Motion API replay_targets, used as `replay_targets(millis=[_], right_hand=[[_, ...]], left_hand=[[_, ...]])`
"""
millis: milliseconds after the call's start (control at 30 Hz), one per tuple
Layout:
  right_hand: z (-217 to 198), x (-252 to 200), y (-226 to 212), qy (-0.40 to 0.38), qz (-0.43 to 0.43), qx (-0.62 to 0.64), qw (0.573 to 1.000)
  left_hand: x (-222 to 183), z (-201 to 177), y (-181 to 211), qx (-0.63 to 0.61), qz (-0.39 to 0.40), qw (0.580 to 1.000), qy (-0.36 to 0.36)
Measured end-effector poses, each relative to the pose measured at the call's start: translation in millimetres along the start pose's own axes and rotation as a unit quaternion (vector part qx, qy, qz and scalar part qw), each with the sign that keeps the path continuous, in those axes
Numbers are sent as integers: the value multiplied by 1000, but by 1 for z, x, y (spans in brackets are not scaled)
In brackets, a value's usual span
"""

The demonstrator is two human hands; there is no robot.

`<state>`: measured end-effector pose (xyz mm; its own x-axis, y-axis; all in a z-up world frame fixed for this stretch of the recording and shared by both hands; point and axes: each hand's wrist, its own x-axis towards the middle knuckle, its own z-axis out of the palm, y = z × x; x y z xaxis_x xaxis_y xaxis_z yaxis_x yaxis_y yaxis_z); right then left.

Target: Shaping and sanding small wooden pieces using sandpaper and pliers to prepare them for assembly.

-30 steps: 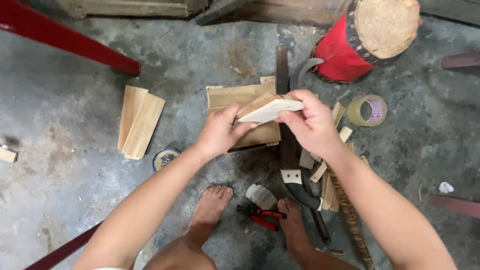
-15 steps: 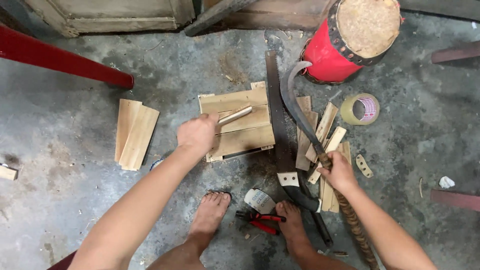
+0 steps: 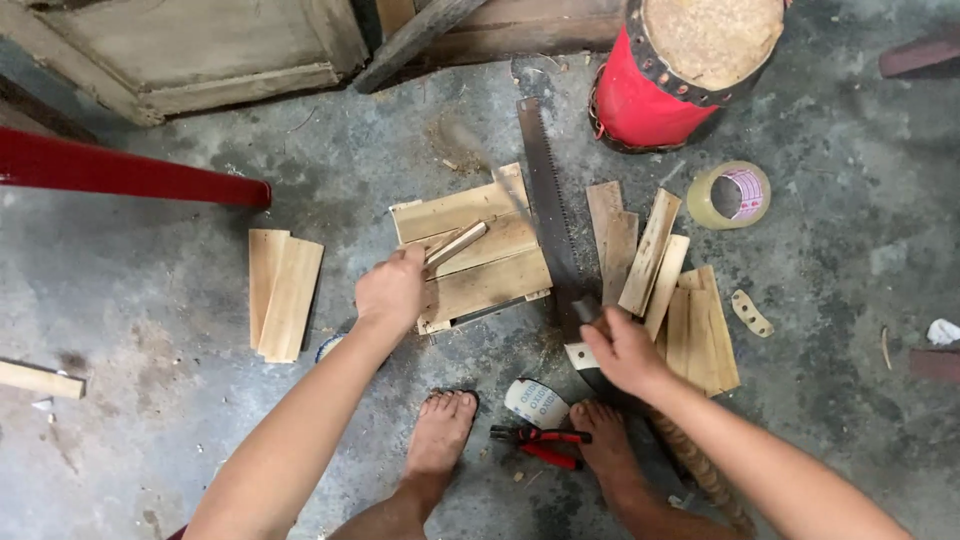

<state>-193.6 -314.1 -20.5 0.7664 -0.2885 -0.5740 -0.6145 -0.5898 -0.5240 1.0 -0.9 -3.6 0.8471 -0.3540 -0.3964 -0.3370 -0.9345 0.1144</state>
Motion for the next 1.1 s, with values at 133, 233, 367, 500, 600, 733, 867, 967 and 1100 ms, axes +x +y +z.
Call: replay_targets(millis=[133,233,367,500,600,733,867,967,1100], right_hand=[[14,3,-14,-50,-25,49,997],[24,9,-13,-71,-25,63,995],[19,11,-23,-99,-34,45,993],[20,12,-28,-112,-39,23,993],[25,14,-30,-118,-41,-5,992],[22,14,-33,-126,-41,12,991],[11,7,-47,-132,-38,2,991],[10,4,-53,-131,-34,3,991],[14,10,-57,-140,-30,7,990]], left_hand=[[2,7,-2,2,-13,1000,-2],[3,11,-2,14,-19,1000,3],[3,10,-2,14,-28,1000,6],[0,-1,4,-2,-33,999,-5],[3,8,0,3,-37,999,1],[7,16,-4,4,-45,999,-5],[-5,6,-2,-15,-51,999,-11],[-19,-36,9,-17,-48,999,-9],[-23,-67,24,-33,-60,997,-39]])
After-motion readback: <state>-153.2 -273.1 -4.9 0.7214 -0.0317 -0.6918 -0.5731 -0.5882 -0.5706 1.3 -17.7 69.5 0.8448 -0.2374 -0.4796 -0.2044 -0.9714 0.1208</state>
